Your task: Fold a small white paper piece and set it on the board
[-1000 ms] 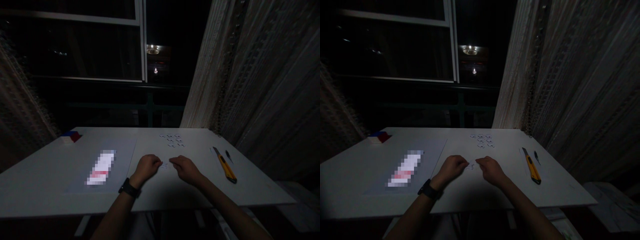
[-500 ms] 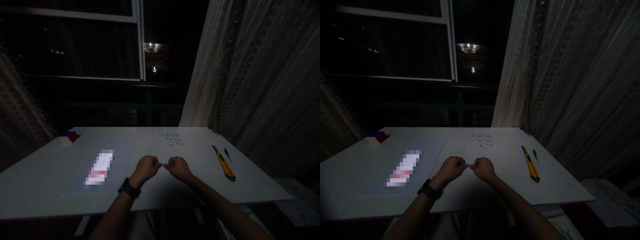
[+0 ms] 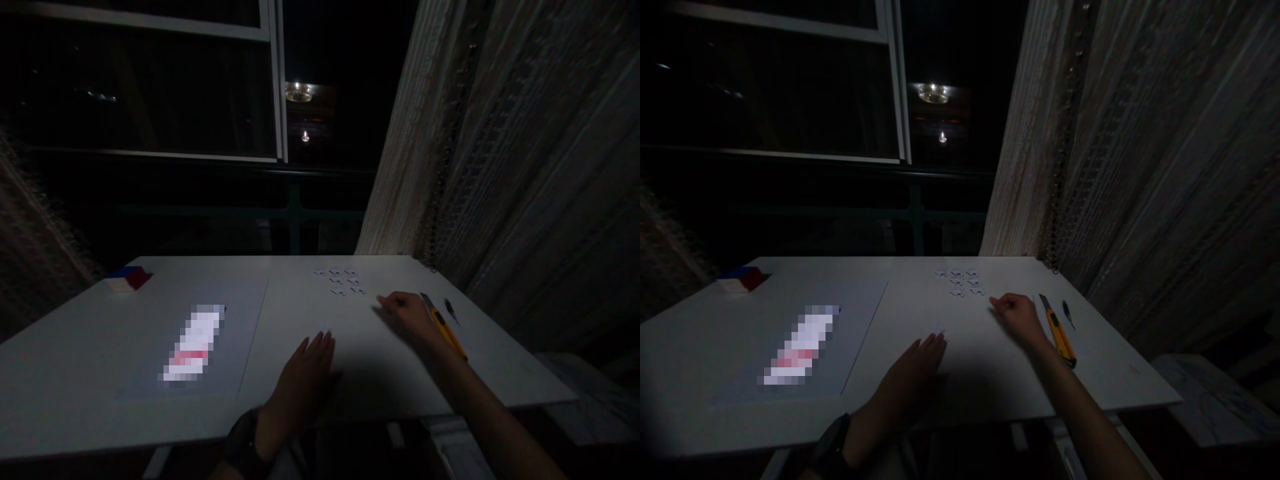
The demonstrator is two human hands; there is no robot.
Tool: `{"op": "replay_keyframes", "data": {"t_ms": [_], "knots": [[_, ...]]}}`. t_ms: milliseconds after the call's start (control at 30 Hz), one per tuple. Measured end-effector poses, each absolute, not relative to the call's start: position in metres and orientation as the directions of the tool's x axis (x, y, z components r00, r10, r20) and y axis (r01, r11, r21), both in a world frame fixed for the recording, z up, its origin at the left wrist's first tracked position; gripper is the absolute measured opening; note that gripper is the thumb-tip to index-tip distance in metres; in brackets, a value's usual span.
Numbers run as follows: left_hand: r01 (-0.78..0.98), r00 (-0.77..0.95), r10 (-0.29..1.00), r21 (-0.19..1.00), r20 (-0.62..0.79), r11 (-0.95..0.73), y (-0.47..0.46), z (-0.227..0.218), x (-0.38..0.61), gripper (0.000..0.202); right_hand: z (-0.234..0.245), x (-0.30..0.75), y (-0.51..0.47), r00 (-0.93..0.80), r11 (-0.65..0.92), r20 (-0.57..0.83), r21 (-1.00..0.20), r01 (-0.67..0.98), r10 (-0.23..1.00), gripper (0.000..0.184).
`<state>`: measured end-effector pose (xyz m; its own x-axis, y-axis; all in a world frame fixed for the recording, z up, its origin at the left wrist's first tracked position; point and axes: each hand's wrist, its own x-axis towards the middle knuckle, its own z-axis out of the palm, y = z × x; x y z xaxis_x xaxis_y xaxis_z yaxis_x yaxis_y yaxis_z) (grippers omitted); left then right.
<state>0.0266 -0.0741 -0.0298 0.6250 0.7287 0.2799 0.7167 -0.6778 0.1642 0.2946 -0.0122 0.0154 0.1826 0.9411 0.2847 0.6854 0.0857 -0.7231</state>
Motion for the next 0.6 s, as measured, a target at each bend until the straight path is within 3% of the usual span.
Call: {"op": "replay_keyframes", "data": {"t_ms": [100,200,400,600], "knots": [[0.733,0.640,0.731,0.096,0.237,-0.673,-0.076,-0.044,0.034,0.055,0.029,0.355,-0.011,0.369,-0.208,0.327,-0.435,0.876,0.870,0.035],[0.726,0.643,0.713,0.073,0.279,-0.683,-0.081,-0.051,0.035,0.052,0.026,0.397,-0.015,0.487,-0.445,0.340,-0.197,0.874,0.805,0.037],[0.714,0.581,0.713,0.175,0.392,-0.678,-0.103,-0.040,0.010,0.033,0.007,0.420,-0.023,0.571,-0.557,0.213,-0.127,0.821,0.793,0.047],[0.766,0.516,0.751,0.169,0.413,-0.620,-0.081,-0.023,-0.006,0.036,-0.002,0.431,-0.015,0.428,-0.426,0.081,-0.040,0.904,0.900,0.037]]}}
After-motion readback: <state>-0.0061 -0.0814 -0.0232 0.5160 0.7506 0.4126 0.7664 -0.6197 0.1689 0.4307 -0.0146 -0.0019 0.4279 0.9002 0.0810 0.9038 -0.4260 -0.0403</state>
